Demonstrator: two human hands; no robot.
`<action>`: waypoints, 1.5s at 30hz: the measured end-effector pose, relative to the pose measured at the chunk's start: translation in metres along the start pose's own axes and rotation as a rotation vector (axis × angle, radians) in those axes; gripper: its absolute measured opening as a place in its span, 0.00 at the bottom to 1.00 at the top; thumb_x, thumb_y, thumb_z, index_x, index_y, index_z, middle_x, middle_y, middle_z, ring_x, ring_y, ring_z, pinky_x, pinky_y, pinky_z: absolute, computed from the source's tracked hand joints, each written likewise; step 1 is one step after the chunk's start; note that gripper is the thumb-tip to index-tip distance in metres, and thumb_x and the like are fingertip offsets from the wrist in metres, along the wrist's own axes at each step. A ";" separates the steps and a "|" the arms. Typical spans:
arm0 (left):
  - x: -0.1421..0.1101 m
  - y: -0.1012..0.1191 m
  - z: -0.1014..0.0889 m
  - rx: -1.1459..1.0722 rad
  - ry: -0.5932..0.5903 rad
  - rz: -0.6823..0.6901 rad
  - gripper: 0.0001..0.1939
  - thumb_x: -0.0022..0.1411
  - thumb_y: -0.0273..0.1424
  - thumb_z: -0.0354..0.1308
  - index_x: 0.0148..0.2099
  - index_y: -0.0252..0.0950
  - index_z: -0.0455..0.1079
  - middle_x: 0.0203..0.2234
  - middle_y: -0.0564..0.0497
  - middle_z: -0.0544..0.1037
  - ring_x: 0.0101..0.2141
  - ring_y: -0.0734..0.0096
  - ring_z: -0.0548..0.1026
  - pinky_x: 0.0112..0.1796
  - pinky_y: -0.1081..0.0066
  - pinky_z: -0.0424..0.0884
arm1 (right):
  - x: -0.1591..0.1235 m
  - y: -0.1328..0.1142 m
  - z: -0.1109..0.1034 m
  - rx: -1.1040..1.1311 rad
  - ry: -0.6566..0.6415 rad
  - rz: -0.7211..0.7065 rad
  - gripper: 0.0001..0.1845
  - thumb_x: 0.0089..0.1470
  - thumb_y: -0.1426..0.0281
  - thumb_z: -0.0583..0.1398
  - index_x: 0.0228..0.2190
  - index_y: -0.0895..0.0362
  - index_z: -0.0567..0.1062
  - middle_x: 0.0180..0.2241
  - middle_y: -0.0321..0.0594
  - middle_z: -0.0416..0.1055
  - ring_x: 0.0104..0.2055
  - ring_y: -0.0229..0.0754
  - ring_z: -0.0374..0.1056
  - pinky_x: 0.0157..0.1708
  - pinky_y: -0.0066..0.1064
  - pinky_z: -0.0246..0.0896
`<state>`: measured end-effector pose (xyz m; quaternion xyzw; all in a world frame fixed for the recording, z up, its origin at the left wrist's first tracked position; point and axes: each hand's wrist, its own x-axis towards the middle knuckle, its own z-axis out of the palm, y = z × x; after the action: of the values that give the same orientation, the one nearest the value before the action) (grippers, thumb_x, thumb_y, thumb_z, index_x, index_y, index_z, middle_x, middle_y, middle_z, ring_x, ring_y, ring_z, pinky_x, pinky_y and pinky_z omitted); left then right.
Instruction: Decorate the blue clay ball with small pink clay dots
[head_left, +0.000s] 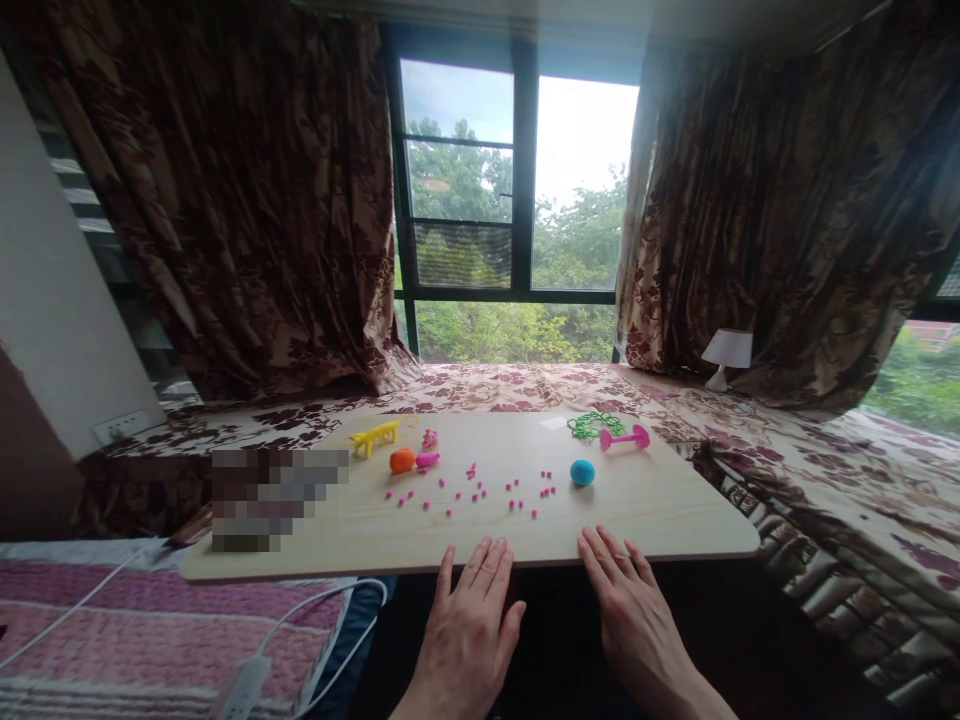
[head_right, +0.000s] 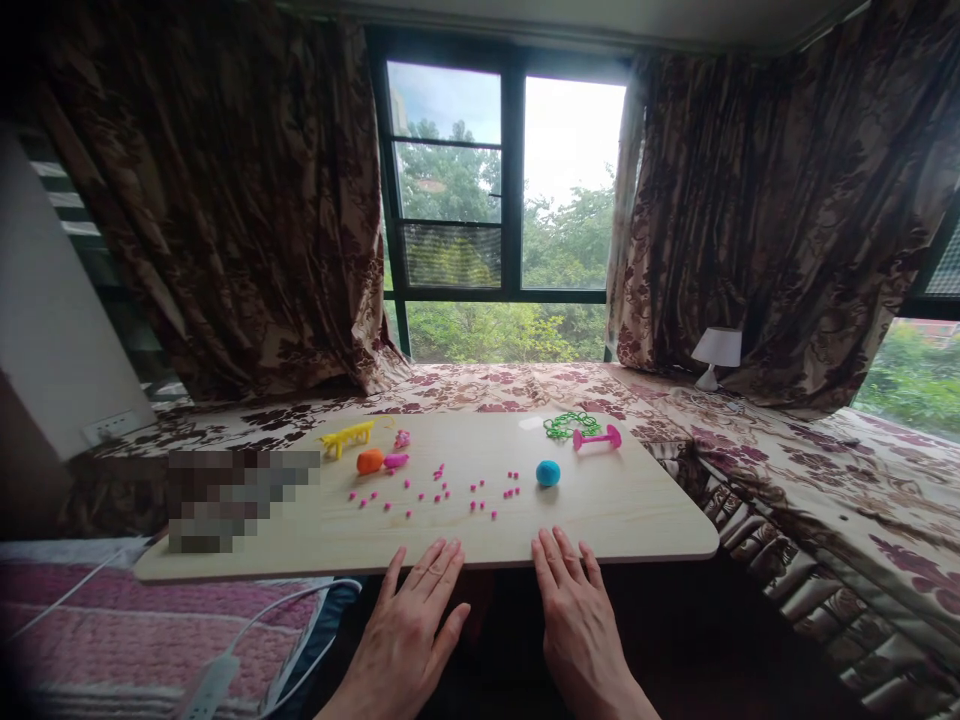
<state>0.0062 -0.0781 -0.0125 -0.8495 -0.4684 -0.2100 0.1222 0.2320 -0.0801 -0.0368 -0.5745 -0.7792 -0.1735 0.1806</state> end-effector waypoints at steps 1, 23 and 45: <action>0.001 0.001 -0.004 -0.015 0.005 -0.018 0.22 0.64 0.34 0.41 0.60 0.39 0.53 0.57 0.49 0.63 0.57 0.63 0.56 0.56 0.49 0.46 | -0.003 0.000 -0.003 0.015 -0.002 -0.010 0.38 0.42 0.84 0.48 0.57 0.57 0.56 0.60 0.38 0.50 0.62 0.44 0.40 0.58 0.41 0.35; 0.091 -0.052 -0.007 -0.011 0.071 -0.106 0.10 0.56 0.28 0.50 0.28 0.39 0.72 0.27 0.48 0.76 0.37 0.62 0.70 0.53 0.54 0.49 | 0.176 0.008 0.000 0.262 -0.354 0.014 0.13 0.57 0.65 0.55 0.43 0.59 0.68 0.43 0.41 0.67 0.40 0.41 0.66 0.39 0.39 0.64; 0.122 -0.152 -0.022 0.095 -0.135 -0.345 0.15 0.60 0.34 0.51 0.49 0.35 0.64 0.46 0.46 0.69 0.42 0.65 0.70 0.41 0.58 0.68 | 0.223 -0.019 -0.001 0.217 -0.389 -0.077 0.15 0.57 0.66 0.55 0.45 0.58 0.67 0.46 0.43 0.65 0.43 0.42 0.65 0.41 0.40 0.63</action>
<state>-0.0695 0.0847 0.0661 -0.7618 -0.6238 -0.1481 0.0926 0.1523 0.0994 0.0699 -0.5442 -0.8348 0.0186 0.0809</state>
